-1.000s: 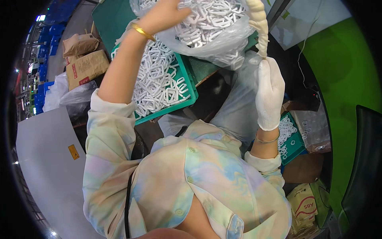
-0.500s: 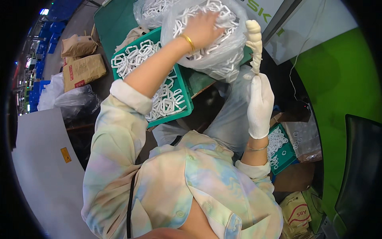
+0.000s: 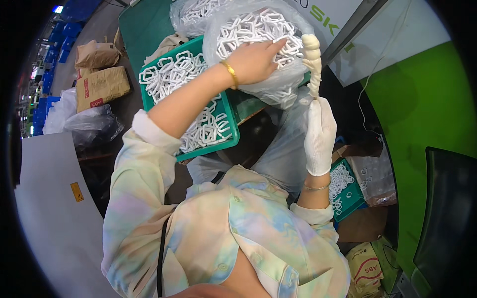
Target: The person cleans plastic links using a cloth-wrapped rod, rearranges a cardboard box and trays, and sorts the plastic links between green trays and plastic bags by hand while wiping them.
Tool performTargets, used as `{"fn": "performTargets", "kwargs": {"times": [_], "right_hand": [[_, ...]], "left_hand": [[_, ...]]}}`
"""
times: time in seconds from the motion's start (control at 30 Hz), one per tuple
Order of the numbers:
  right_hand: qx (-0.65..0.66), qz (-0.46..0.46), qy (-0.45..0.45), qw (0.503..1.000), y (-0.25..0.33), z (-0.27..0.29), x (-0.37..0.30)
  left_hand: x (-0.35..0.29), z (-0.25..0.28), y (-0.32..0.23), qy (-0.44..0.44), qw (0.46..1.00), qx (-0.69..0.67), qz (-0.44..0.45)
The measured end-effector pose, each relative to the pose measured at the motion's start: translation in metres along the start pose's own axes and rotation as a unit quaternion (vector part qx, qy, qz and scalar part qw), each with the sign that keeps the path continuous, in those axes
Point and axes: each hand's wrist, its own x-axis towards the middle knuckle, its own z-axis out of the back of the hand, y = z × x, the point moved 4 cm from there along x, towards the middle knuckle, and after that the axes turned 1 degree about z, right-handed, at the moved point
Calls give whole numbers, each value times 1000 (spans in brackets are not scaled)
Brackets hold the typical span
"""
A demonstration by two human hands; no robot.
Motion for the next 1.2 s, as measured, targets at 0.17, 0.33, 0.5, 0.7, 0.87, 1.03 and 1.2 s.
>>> {"fn": "performTargets", "kwargs": {"times": [0.17, 0.33, 0.5, 0.7, 0.87, 1.03, 1.2], "right_hand": [[9, -6, 12, 1000, 8, -5, -2], [-3, 9, 16, 1000, 1, -10, -1], [13, 6, 24, 1000, 3, -15, 0], [-4, -7, 36, 999, 5, -28, -4], [-34, 32, 36, 998, 13, -34, -8], [-6, 5, 33, 999, 12, -32, -12], [1, -18, 44, 999, 10, -31, -16]], "left_hand": [[-46, 26, 39, -165, 981, 43, -91], [-87, 68, 57, -233, 927, -293, 11], [-156, 41, 81, -111, 937, -286, 169], [-196, -33, 76, -67, 993, -20, 92], [-178, -33, 75, -108, 986, 25, 124], [-135, -35, 116, -160, 979, 61, 114], [-120, -30, 158, -156, 934, 143, 287]]}}
